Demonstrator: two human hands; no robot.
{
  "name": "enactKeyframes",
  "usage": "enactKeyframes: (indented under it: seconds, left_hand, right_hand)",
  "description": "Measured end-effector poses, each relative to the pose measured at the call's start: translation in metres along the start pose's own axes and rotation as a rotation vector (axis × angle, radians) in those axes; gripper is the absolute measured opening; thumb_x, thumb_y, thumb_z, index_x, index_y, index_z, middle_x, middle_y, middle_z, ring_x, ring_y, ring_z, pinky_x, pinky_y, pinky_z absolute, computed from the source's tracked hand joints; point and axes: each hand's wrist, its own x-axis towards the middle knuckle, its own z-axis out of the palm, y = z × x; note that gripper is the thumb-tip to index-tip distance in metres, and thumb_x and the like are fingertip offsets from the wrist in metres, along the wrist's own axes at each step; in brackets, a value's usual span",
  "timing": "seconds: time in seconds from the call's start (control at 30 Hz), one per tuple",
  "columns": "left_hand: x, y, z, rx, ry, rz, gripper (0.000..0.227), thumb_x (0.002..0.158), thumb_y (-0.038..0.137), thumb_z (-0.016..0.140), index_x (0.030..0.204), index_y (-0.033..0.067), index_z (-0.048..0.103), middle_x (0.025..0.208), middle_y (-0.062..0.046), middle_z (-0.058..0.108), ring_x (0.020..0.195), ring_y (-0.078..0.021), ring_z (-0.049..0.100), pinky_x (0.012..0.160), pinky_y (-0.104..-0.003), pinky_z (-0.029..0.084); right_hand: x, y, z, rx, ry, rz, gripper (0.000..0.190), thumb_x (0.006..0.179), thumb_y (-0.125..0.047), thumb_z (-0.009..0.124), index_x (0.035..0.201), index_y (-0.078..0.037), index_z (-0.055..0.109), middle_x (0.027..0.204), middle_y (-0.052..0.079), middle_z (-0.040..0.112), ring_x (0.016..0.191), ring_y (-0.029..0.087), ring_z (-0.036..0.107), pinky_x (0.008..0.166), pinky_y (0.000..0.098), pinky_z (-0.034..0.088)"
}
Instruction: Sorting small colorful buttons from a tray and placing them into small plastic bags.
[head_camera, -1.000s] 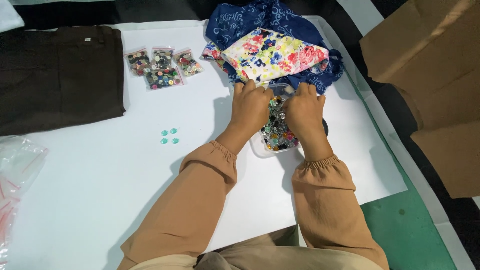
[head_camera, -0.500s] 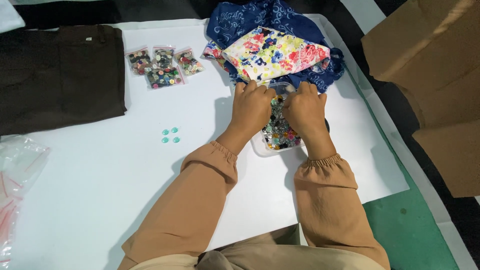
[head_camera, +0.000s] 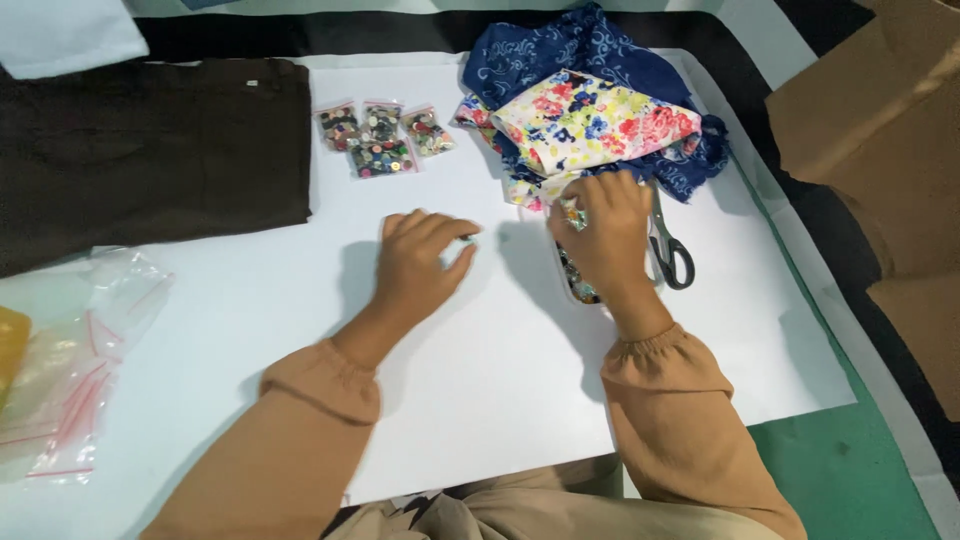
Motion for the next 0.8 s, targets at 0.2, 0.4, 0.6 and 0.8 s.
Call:
enactKeyframes:
  seconds: [0.2,0.4,0.6,0.8]
  left_hand:
    - [-0.056,-0.046,-0.064,0.018,-0.014,-0.238,0.028,0.08,0.016,0.083,0.104,0.0249,0.074,0.085,0.01,0.072,0.077,-0.0152,0.066,0.085,-0.035,0.044]
    - [-0.071,-0.05,-0.087,-0.049,-0.133,-0.413,0.028,0.078,0.009,0.082,0.104,0.019,0.076,0.08,0.003,0.076,0.073,-0.0182,0.069,0.078,-0.035,0.05]
    - [-0.067,-0.048,-0.077,-0.119,-0.168,-0.449,0.028,0.079,0.005,0.082,0.105,0.0137,0.076,0.081,-0.003,0.078,0.072,-0.0205,0.07,0.07,-0.033,0.056]
    - [-0.069,-0.05,-0.074,-0.077,-0.093,-0.406,0.028,0.084,0.009,0.079,0.111,0.0175,0.075,0.084,0.002,0.078,0.073,-0.0171,0.068,0.077,-0.035,0.054]
  right_hand:
    - [-0.013,-0.099,0.034,0.282,0.023,-0.252,0.018,0.077,-0.012,0.078,0.091,-0.013,0.067,0.077,0.003,0.057,0.072,0.024,0.056,0.066,0.0367,0.044]
    - [-0.023,-0.141,0.069,0.483,-0.283,-0.072,0.016,0.08,-0.013,0.078,0.09,-0.013,0.065,0.072,0.0,0.054,0.075,0.02,0.057,0.07,0.0321,0.042]
    - [-0.019,-0.154,0.077,0.523,-0.421,0.026,0.011,0.084,-0.014,0.078,0.092,-0.012,0.07,0.075,0.001,0.057,0.078,0.019,0.059,0.073,0.0316,0.043]
    - [-0.014,-0.147,0.069,0.519,-0.445,0.078,0.013,0.088,-0.012,0.075,0.1,-0.012,0.072,0.084,0.005,0.065,0.085,0.021,0.063,0.078,0.0327,0.046]
